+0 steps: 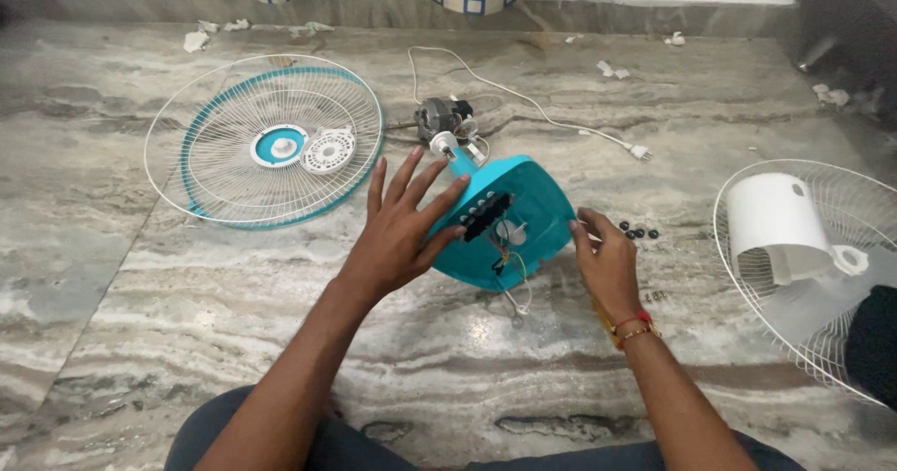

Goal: The person is repairing a disassembled electric fan by working on its internal wiring. They use a screwdriver to adjust connections inside the fan's teal base while sitting on the floor.

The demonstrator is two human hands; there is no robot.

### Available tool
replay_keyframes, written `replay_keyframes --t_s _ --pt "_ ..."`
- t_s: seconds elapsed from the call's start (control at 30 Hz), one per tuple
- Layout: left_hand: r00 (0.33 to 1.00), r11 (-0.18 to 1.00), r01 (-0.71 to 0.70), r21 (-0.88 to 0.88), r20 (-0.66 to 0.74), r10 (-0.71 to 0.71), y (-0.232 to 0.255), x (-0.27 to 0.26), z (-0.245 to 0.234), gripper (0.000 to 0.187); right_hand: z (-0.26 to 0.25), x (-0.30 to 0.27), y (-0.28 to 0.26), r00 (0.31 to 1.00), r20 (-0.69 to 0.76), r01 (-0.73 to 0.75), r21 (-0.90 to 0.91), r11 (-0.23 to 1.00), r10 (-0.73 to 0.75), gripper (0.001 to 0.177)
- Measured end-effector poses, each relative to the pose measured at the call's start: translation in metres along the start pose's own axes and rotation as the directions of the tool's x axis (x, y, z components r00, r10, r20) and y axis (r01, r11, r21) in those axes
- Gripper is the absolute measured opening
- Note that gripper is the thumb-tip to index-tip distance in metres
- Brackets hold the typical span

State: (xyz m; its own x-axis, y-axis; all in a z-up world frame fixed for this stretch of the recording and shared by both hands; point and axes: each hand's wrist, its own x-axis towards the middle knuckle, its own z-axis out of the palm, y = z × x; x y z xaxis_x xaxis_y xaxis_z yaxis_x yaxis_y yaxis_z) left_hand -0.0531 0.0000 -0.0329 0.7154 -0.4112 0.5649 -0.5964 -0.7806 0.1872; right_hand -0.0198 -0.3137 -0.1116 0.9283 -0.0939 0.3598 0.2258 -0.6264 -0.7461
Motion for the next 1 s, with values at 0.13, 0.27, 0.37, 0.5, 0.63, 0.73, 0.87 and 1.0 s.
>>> replay_keyframes --t_s 0.13,0.27,0.37,0.5,0.63,0.73,0.87,1.0 --pt "0.999 0.997 0.031 -0.067 0.039 -0.029 -0.004 -0.003 -0.004 0.053 -0.005 -0.01 0.026 0.972 0.156 -0.176 -0.026 0.984 0.178 0.025" --pt "0.997 0.991 0.048 -0.128 0.071 -0.039 -0.005 -0.005 -0.008 0.056 0.0 -0.028 0.043 0.854 0.516 0.03 -0.167 0.986 0.062 0.031" --pt "0.993 0.981 0.078 -0.18 0.105 -0.059 -0.003 -0.006 -0.008 0.064 0.008 -0.042 0.05 0.823 0.544 0.289 -0.153 0.945 -0.164 0.027" --pt "0.965 0.926 0.199 -0.32 0.231 -0.127 -0.001 -0.007 -0.011 0.081 0.017 -0.043 0.06 0.832 0.515 0.33 -0.162 0.93 -0.206 0.013" --pt "0.889 0.722 0.418 -0.55 0.41 -0.202 0.002 -0.007 -0.014 0.1 0.019 -0.04 0.06 0.821 0.56 0.269 -0.202 0.942 -0.114 0.009" --pt "0.854 0.663 0.486 -0.569 0.471 -0.221 0.003 -0.006 -0.014 0.105 0.013 -0.041 0.046 0.84 0.541 0.137 -0.257 0.957 0.025 0.011" --pt "0.883 0.682 0.431 -0.59 0.432 -0.184 0.0 -0.007 -0.01 0.106 -0.006 -0.028 0.008 0.939 0.343 0.074 -0.226 0.971 0.008 0.012" --pt "0.92 0.67 0.357 -0.651 0.371 -0.13 -0.006 -0.009 -0.004 0.104 -0.026 -0.02 -0.043 0.993 0.116 -0.017 0.011 1.0 0.015 0.015"
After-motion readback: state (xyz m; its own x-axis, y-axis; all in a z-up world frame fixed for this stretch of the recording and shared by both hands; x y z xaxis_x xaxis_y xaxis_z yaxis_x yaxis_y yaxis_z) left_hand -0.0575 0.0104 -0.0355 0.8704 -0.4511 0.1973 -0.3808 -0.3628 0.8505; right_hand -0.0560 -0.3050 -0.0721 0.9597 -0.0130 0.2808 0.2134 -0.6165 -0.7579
